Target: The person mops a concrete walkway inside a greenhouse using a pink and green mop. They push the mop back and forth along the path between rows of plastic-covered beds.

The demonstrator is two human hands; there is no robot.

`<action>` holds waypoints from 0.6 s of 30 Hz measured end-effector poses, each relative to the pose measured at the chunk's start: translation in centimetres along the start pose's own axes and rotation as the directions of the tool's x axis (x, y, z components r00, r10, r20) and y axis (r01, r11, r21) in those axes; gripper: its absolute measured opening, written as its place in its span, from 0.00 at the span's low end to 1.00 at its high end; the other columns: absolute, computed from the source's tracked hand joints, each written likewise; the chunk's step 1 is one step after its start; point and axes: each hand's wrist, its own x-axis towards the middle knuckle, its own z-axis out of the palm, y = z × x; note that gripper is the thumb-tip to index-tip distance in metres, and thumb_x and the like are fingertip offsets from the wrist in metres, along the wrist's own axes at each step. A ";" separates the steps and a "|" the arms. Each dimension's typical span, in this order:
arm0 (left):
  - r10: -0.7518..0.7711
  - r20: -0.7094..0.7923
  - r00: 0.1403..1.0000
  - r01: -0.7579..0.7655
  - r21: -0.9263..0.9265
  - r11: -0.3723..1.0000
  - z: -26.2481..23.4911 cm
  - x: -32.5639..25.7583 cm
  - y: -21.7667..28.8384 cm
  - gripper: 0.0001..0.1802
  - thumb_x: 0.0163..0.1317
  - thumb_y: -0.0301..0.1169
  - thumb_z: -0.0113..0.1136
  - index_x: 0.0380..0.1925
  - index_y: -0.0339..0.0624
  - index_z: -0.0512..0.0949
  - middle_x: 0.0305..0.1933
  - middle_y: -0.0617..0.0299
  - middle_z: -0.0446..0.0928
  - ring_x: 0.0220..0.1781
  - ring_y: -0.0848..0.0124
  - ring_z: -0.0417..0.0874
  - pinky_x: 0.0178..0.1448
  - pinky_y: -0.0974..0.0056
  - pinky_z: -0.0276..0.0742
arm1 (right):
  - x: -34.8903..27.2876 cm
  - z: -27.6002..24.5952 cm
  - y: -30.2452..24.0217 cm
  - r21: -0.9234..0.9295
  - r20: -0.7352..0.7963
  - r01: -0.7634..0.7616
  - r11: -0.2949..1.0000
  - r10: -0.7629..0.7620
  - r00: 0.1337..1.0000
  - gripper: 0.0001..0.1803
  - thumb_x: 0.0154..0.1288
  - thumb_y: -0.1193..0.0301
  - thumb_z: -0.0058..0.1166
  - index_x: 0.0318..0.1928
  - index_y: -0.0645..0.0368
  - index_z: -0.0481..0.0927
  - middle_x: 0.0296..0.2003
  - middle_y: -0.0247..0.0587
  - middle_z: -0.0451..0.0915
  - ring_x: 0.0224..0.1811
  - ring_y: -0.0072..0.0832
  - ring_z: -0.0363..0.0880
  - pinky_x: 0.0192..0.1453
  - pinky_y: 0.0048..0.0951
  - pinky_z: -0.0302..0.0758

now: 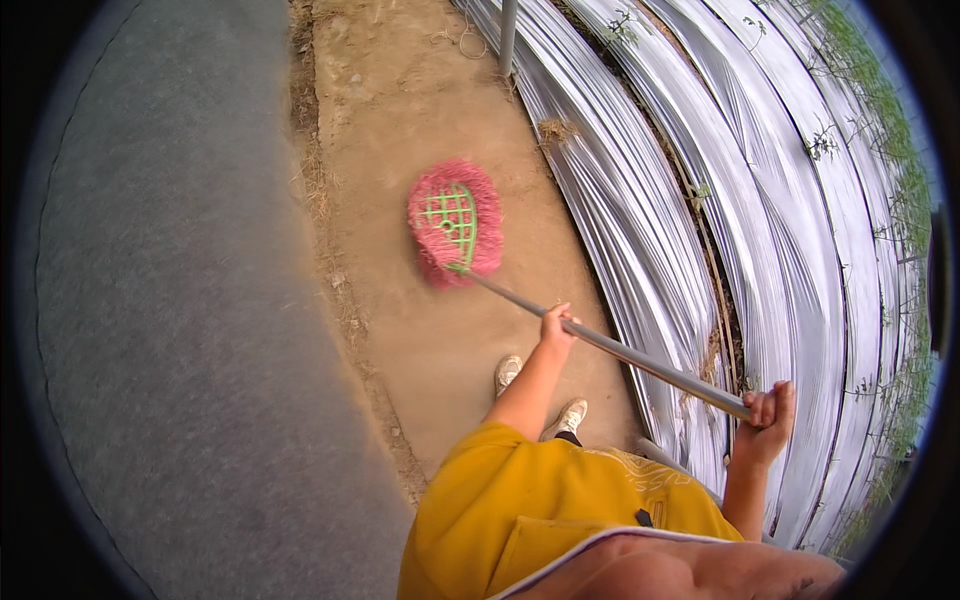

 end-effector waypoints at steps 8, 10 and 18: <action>0.013 0.110 0.994 -0.005 -0.068 0.998 7.2 -3.7 -0.9 0.13 0.50 0.24 0.52 0.15 0.45 0.60 0.13 0.65 0.60 0.13 0.72 0.61 0.18 0.69 0.63 | 0.6 -2.3 -4.5 0.057 0.164 0.151 0.987 -0.159 0.974 0.12 0.69 0.65 0.34 0.30 0.56 0.68 0.08 0.23 0.48 0.10 0.13 0.48 0.30 0.20 0.62; -0.037 0.175 0.984 0.049 -0.067 0.997 9.5 -2.9 -2.0 0.13 0.50 0.24 0.52 0.15 0.45 0.60 0.13 0.65 0.60 0.13 0.72 0.62 0.19 0.68 0.63 | 0.5 -1.5 -5.6 0.032 0.230 0.252 0.967 -0.253 0.940 0.13 0.69 0.65 0.33 0.30 0.56 0.67 0.08 0.23 0.47 0.10 0.13 0.47 0.30 0.19 0.61; 0.119 -0.035 0.992 -0.120 -0.034 0.992 0.8 1.8 6.1 0.14 0.50 0.26 0.54 0.12 0.48 0.61 0.11 0.66 0.60 0.10 0.72 0.61 0.18 0.68 0.62 | 2.1 3.9 3.5 -0.010 0.068 -0.055 0.998 0.056 0.996 0.12 0.64 0.63 0.43 0.29 0.57 0.69 0.09 0.24 0.51 0.11 0.15 0.50 0.30 0.23 0.66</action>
